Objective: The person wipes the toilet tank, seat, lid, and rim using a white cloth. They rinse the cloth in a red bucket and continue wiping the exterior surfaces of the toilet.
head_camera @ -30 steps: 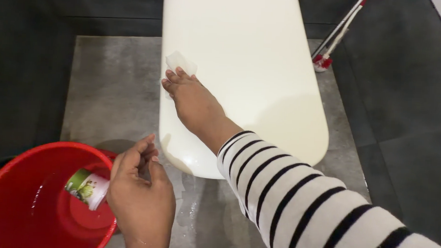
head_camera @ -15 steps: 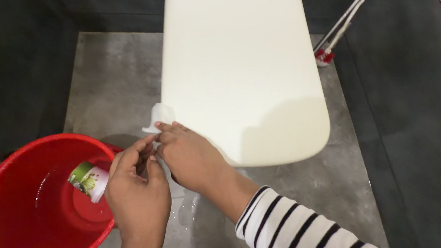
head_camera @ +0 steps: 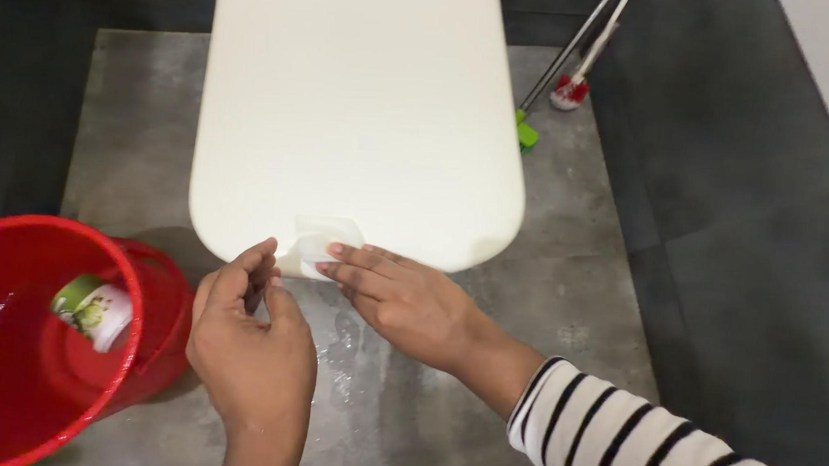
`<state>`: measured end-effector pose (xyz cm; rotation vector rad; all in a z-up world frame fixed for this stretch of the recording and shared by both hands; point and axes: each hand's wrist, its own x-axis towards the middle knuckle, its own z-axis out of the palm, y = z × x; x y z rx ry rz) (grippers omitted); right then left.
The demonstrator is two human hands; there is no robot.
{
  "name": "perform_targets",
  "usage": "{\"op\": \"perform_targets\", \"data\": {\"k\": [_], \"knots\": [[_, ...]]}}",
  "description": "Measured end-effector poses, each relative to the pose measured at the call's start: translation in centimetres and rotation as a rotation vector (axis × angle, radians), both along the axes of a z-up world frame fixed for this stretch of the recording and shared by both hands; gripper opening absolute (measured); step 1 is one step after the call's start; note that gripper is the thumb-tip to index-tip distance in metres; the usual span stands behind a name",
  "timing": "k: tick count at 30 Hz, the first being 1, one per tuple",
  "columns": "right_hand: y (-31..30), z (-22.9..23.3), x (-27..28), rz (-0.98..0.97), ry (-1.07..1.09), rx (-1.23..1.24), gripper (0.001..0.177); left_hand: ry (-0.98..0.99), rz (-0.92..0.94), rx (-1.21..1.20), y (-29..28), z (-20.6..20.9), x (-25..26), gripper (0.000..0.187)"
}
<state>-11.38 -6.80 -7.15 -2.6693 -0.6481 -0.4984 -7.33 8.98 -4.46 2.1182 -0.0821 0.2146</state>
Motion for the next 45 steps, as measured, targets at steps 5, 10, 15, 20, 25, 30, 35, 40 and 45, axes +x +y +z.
{"op": "perform_targets", "data": {"k": [5,10,15,20,25,30,35,40,45], "knots": [[-6.2,1.0,-2.9,0.041,0.0,-0.042,0.029,0.07,0.077,0.007,-3.7,0.8,-1.9,0.031],[-12.4,1.1,-5.3,0.052,0.029,-0.013,0.027,0.087,0.107,0.023,-7.6,1.7,-2.4,0.032],[-18.5,0.5,-6.2,-0.025,0.14,0.078,0.026,0.088,0.108,0.02,-12.1,3.3,-2.0,0.03],[-23.7,0.7,-3.3,-0.391,0.083,0.511,0.033,0.183,0.055,0.014,-17.9,5.1,0.6,0.031],[-28.5,2.0,6.9,-0.572,-0.043,1.244,0.052,0.138,-0.073,0.009,-23.7,5.6,7.1,0.03],[-31.7,3.7,17.2,-0.736,-0.023,1.191,0.045,0.085,-0.204,0.01,-28.7,5.1,14.4,0.026],[-34.7,4.8,23.2,-0.985,0.101,0.945,0.048,0.004,-0.366,0.059,-32.4,5.2,21.4,0.027],[-36.2,2.5,25.9,-0.809,0.012,0.722,0.04,0.034,-0.417,0.037,-36.0,4.6,24.6,0.024],[-36.2,1.0,26.8,-0.863,0.261,0.858,0.033,-0.009,-0.441,0.062,-39.2,3.9,25.8,0.03]]}}
